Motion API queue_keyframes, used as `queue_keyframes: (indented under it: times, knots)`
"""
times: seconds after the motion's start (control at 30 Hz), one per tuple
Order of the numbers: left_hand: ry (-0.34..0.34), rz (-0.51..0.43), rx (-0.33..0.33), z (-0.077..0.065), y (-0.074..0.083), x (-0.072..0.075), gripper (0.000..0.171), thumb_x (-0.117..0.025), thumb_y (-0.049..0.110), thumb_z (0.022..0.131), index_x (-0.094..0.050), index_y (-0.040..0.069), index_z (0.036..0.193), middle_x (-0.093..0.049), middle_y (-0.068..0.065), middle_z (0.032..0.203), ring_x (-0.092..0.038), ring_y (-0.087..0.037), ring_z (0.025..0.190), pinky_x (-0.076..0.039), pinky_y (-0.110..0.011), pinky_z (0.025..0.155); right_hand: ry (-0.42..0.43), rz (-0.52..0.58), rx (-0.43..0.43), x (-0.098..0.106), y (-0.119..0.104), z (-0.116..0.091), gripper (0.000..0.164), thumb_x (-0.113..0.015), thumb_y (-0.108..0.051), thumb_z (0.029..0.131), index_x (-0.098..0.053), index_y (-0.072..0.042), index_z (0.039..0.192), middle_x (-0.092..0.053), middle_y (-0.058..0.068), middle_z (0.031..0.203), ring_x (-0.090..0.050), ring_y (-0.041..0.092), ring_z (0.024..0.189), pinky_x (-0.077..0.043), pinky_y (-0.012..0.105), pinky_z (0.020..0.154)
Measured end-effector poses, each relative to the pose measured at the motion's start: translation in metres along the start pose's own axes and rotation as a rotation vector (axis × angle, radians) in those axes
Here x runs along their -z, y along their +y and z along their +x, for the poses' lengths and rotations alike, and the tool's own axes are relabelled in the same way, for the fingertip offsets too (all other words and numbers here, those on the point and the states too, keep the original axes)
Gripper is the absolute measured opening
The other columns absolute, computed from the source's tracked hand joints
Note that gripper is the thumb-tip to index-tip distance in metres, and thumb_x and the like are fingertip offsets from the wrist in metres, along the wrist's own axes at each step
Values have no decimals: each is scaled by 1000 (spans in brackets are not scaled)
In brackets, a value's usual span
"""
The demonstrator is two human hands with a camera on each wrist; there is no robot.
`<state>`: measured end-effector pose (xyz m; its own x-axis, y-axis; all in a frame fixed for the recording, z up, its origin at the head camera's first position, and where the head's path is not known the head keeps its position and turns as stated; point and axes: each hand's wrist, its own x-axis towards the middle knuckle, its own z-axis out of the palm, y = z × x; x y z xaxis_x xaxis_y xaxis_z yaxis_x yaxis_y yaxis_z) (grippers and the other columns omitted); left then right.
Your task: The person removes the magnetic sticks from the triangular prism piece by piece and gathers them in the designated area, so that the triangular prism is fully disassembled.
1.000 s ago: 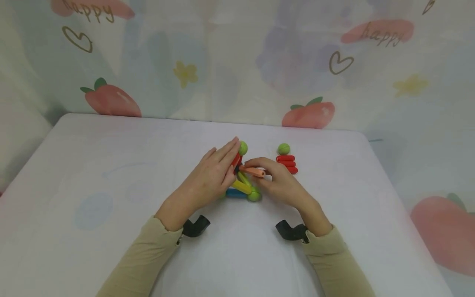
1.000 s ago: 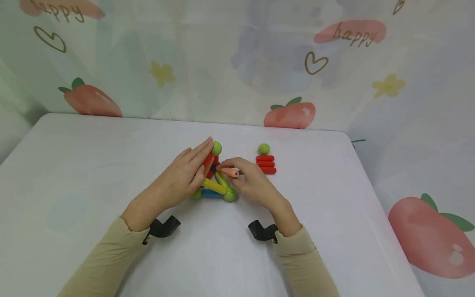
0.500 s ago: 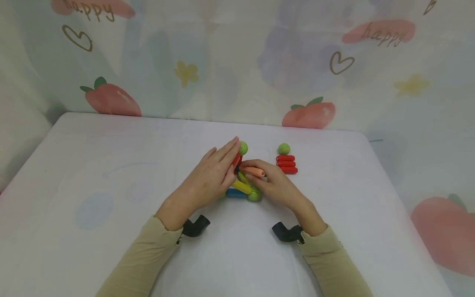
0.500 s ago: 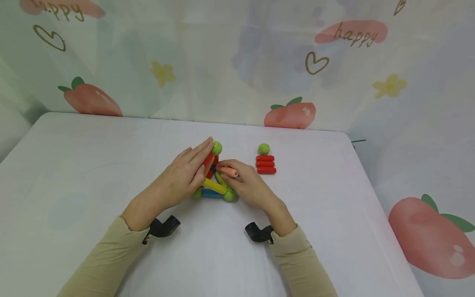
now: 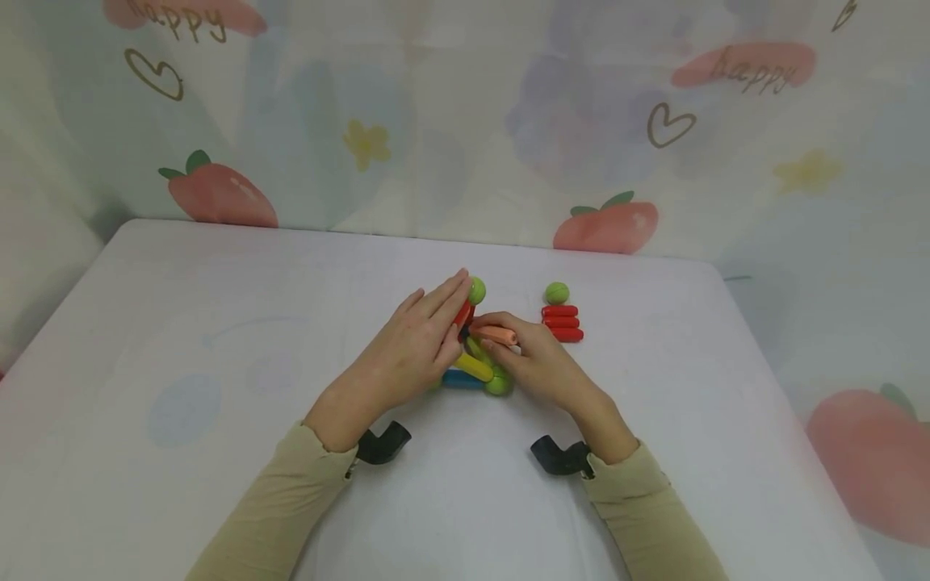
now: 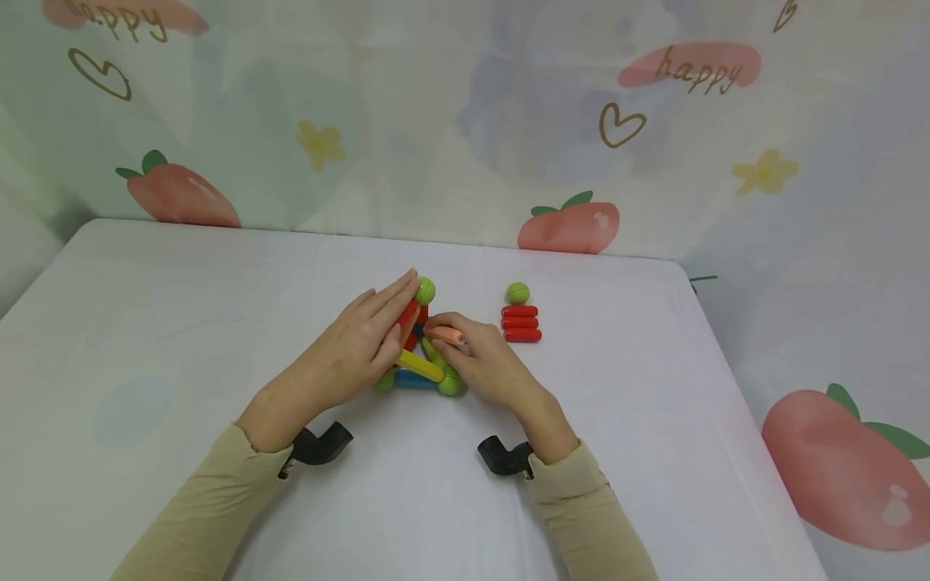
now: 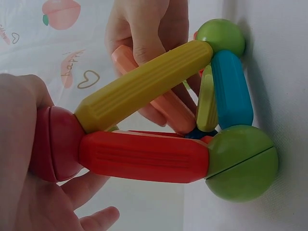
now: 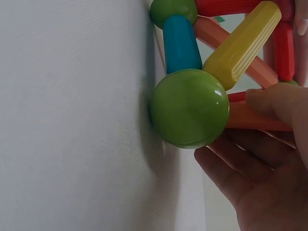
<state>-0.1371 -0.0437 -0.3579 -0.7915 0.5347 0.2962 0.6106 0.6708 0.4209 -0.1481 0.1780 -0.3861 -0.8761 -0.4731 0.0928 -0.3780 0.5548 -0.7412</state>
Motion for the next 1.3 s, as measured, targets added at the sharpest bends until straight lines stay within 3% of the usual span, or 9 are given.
queue_keyframes:
  times: [0.3,0.4,0.63,0.9,1.3]
  knots:
    - [3,3,-6,0,0,0,59,-44,18,99,-29,5,155,-28,-7,164,-35,-20,148,-29,-52,120,27,-67,-3,5,-1,-2,35,-67,-11,94,-61,-2,127,-67,10,125,-63,25,120,-50,44,104]
    - [11,2,-5,0,0,0,59,-44,18,99,-30,5,155,-29,-7,163,-35,-20,148,-29,-52,119,51,-77,17,10,-4,-2,27,-64,-7,95,-60,-3,121,-65,13,128,-61,26,122,-49,45,105]
    - [6,4,0,-1,0,1,59,-45,17,99,-30,5,155,-29,-7,163,-35,-20,148,-29,-52,120,113,-121,77,21,-8,-7,18,-62,0,94,-58,-5,110,-64,10,118,-59,21,111,-50,42,98]
    - [10,8,5,0,2,-1,60,-47,16,98,-31,6,155,-30,-7,163,-36,-20,147,-30,-52,120,140,-189,110,34,-18,-13,16,-63,2,93,-59,-3,107,-64,11,118,-59,25,114,-49,45,99]
    - [1,8,7,-1,1,0,60,-43,17,99,-29,7,156,-27,-6,164,-33,-18,149,-29,-51,120,267,-284,150,48,-16,-18,15,-62,5,91,-59,0,105,-64,15,117,-60,31,112,-50,50,97]
